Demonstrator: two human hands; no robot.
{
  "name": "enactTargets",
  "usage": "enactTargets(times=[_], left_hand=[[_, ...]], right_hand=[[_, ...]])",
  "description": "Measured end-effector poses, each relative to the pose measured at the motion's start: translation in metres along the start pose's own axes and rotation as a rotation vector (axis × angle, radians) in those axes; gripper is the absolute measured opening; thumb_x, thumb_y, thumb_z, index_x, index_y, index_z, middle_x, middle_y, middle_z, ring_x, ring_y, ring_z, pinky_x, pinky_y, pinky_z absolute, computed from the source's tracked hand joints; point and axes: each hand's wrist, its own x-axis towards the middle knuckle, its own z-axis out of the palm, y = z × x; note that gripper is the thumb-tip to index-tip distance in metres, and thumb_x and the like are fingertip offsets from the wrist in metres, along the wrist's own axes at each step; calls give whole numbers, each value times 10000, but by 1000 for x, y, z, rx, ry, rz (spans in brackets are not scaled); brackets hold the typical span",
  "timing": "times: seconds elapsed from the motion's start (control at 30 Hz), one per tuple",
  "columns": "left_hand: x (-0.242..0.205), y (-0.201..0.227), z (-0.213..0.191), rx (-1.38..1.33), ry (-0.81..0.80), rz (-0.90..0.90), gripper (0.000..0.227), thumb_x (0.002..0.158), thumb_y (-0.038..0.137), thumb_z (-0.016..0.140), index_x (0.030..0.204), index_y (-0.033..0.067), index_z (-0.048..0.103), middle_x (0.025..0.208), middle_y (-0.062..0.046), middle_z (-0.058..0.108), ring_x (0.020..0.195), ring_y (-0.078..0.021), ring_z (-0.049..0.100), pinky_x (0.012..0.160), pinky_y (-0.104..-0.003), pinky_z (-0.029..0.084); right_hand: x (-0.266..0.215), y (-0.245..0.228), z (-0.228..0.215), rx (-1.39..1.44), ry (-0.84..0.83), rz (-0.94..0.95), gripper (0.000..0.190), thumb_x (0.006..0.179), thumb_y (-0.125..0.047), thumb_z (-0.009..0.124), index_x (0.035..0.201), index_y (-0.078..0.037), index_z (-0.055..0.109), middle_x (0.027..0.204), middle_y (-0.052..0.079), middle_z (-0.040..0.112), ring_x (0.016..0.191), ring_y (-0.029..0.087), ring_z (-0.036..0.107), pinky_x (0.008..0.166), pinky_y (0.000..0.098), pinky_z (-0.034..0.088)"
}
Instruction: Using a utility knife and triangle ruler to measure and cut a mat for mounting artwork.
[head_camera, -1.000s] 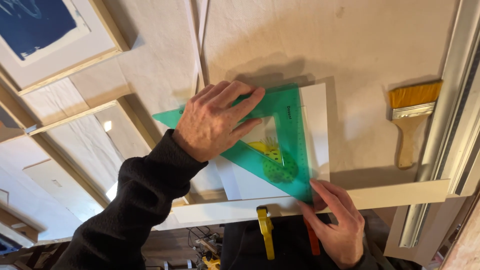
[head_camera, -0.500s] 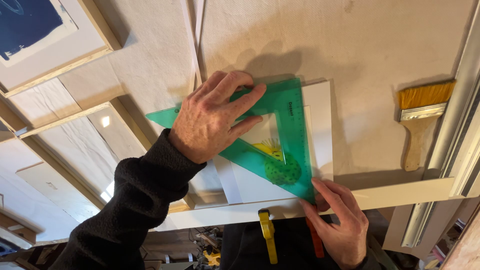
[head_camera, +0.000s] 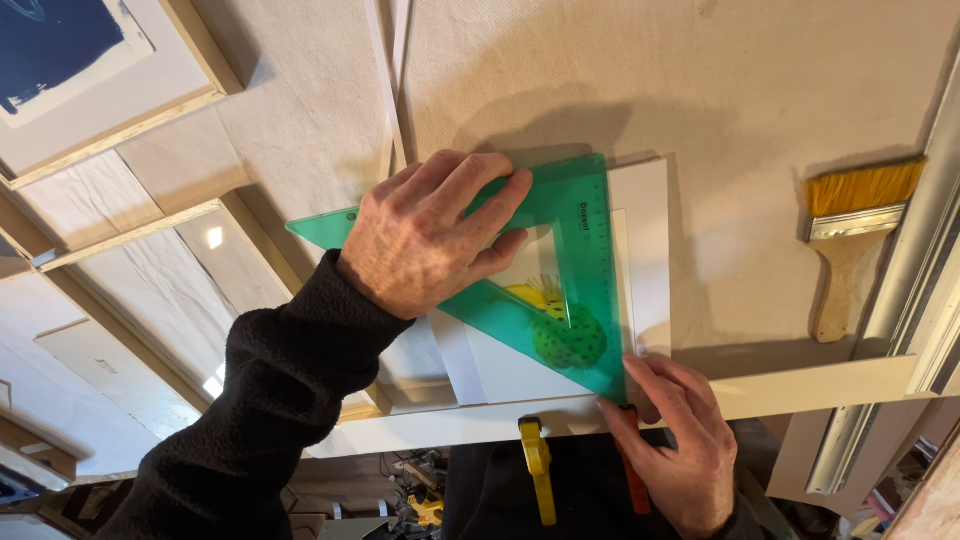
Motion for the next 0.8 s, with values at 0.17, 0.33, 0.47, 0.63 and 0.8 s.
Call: enactTargets(times=[0.17, 0.33, 0.47, 0.63, 0.8], left_hand=[[0, 1, -1, -30, 34, 4, 329, 936, 225, 875, 1218, 101, 758, 1245, -36, 636, 1014, -172, 707, 823, -324, 640], [-1, 1, 0, -29, 33, 5, 330, 934, 230, 885, 1210, 103, 759, 1265, -36, 633, 1007, -175, 694, 808, -319, 630], [0, 2, -2, -28, 32, 9, 324, 937, 228, 879, 1208, 100, 758, 1266, -36, 635, 1003, -177, 693, 798, -315, 625], [0, 1, -1, -39, 25, 0, 328, 939, 229, 880, 1214, 103, 754, 1269, -38, 632, 1049, -187, 703, 819, -326, 633], [0, 1, -1, -44, 31, -3, 327, 937, 221, 890, 1212, 96, 763, 1278, -46, 634, 1064, -197, 709, 833, -334, 637]], right_hand=[[-2, 4, 0, -29, -10, -38, 581, 714, -37, 926, 1269, -38, 756, 1303, 117, 707, 814, 135, 671, 718, 248, 597], [-3, 6, 2, -31, -15, -36, 584, 709, -30, 924, 1268, -36, 754, 1306, 136, 708, 931, 164, 711, 756, 260, 622], [-2, 4, 1, -29, -11, -46, 577, 723, -26, 918, 1275, -39, 751, 1337, 131, 691, 922, 159, 721, 775, 255, 632], [0, 2, 3, -46, 9, -62, 547, 731, -32, 922, 1254, -30, 763, 1310, 118, 699, 920, 159, 720, 774, 259, 619], [-1, 7, 4, -38, 3, -74, 553, 729, -32, 927, 1256, -38, 760, 1344, 130, 689, 934, 159, 745, 783, 258, 640]])
